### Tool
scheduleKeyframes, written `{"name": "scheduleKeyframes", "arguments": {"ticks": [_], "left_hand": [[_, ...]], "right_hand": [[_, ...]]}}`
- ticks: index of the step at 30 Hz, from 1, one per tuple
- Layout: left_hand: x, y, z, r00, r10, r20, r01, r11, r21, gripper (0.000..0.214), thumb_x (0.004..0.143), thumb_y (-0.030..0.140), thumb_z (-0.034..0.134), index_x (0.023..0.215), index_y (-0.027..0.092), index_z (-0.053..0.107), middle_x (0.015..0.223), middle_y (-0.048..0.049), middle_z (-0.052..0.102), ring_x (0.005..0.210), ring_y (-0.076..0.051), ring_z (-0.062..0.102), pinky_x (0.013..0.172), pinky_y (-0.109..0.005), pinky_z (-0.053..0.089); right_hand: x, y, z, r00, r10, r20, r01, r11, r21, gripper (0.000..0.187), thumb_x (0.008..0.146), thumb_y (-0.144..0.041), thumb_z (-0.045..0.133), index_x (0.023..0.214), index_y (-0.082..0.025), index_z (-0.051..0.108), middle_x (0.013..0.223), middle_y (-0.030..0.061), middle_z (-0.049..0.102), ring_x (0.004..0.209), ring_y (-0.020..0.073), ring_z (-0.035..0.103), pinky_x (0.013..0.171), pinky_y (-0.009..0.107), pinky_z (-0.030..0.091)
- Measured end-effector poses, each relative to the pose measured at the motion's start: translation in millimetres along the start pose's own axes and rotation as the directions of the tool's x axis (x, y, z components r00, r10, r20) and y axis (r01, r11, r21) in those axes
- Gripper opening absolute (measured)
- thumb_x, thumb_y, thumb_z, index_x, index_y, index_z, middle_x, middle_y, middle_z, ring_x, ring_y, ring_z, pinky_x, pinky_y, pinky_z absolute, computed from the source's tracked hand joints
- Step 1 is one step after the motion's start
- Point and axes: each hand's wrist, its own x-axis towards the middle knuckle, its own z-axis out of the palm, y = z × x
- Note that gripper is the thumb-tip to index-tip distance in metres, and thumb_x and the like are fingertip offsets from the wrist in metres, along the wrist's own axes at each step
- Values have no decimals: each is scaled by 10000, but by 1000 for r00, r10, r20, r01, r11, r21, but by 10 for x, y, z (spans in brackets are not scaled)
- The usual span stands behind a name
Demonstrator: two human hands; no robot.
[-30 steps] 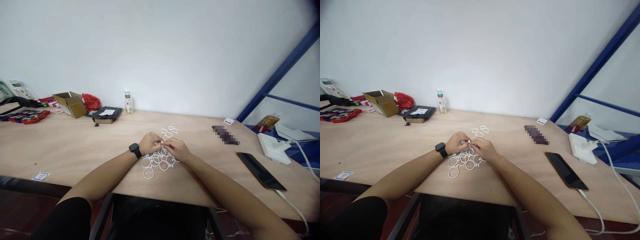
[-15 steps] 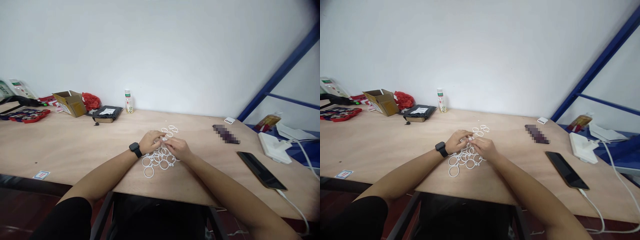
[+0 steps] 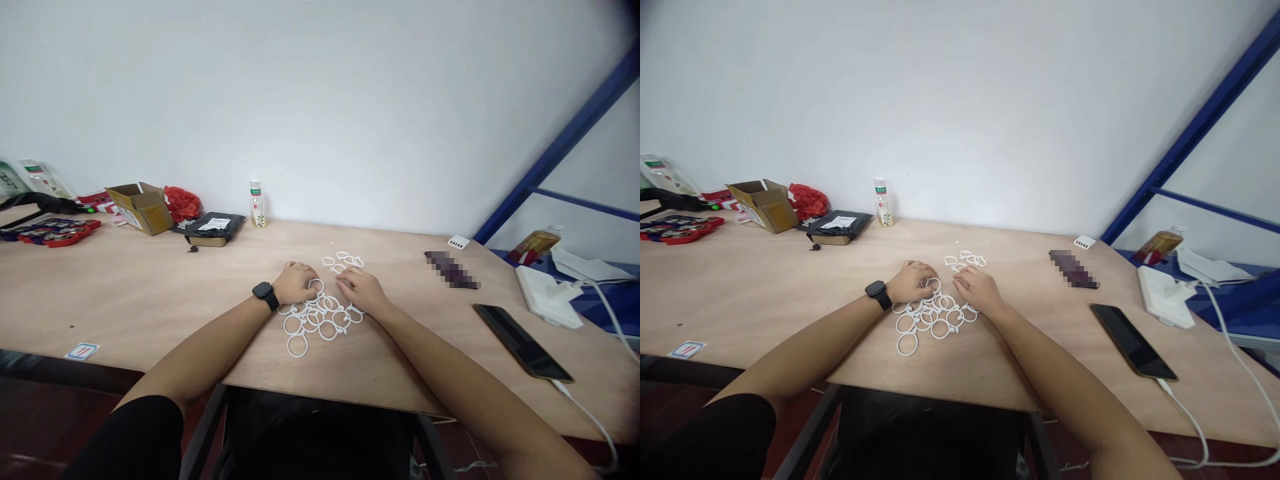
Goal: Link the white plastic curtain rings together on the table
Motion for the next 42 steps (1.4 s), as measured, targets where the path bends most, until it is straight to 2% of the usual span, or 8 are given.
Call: {"name": "scheduleKeyframes", "arguments": {"ticks": [5, 9, 12, 16, 21, 28, 36, 42], "left_hand": [[12, 36, -17, 1000, -16, -9, 16, 1000, -7, 151, 801, 327, 617, 795, 189, 677, 927, -43, 716, 928, -216, 624, 923, -396, 342], [33, 111, -72, 998, -45, -52, 40, 996, -81, 154, 820, 335, 623, 796, 188, 659, 865, -20, 720, 868, -194, 641, 915, -379, 350], [43, 181, -90, 994, -79, -80, 70, 991, -114, 149, 811, 339, 634, 802, 192, 655, 836, -11, 720, 843, -191, 645, 918, -369, 361], [40, 215, -77, 997, -39, -70, 30, 992, -125, 132, 793, 309, 641, 821, 180, 643, 796, -14, 709, 795, -180, 642, 911, -353, 381], [33, 215, -74, 997, 31, -74, -41, 989, -143, 97, 790, 270, 615, 797, 174, 623, 737, -1, 684, 736, -162, 629, 861, -329, 408], [28, 212, -41, 988, 93, -122, -113, 980, -165, 144, 812, 282, 565, 730, 167, 596, 660, -13, 634, 661, -156, 593, 727, -291, 422], [17, 257, -115, 967, 164, -196, -214, 939, -268, 184, 849, 309, 546, 902, 157, 635, 854, -64, 687, 798, -174, 623, 776, -305, 458], [9, 249, -121, 960, 169, -222, -225, 940, -256, 196, 831, 241, 505, 911, 159, 665, 809, -57, 689, 773, -177, 619, 791, -327, 450]], "right_hand": [[12, -120, -38, 996, -75, 39, 71, 992, 109, 144, 897, -272, 581, 969, -222, 695, 924, 42, 697, 722, 146, 619, 678, 268, 479], [14, -197, -70, 998, -61, -4, 61, 985, 159, 239, 904, -404, 592, 1016, -213, 682, 894, 49, 693, 628, 134, 579, 648, 270, 467], [13, -304, -71, 990, -139, -27, 142, 972, 187, 343, 857, -488, 640, 1058, -211, 669, 907, 60, 687, 640, 142, 573, 652, 274, 470], [11, -393, -25, 978, -208, -18, 207, 962, 177, 213, 913, -368, 587, 1031, -214, 674, 883, 50, 685, 680, 142, 594, 655, 263, 461], [-10, -332, 15, 995, -91, -31, 95, 981, 167, 164, 921, -272, 539, 905, -201, 687, 736, 21, 675, 600, 126, 574, 615, 253, 439], [-12, -343, 5, 997, -68, 44, 56, 970, 237, 198, 912, -350, 574, 1009, -206, 668, 817, 29, 714, 637, 130, 613, 624, 243, 455], [-10, -364, -11, 998, 57, 0, -56, 969, 239, 151, 900, -319, 563, 868, -203, 654, 738, 19, 703, 604, 130, 626, 579, 232, 458], [-21, -363, -4, 994, 112, -16, -103, 958, 268, 134, 887, -320, 571, 871, -212, 650, 758, 22, 709, 633, 138, 643, 589, 233, 485]]}}
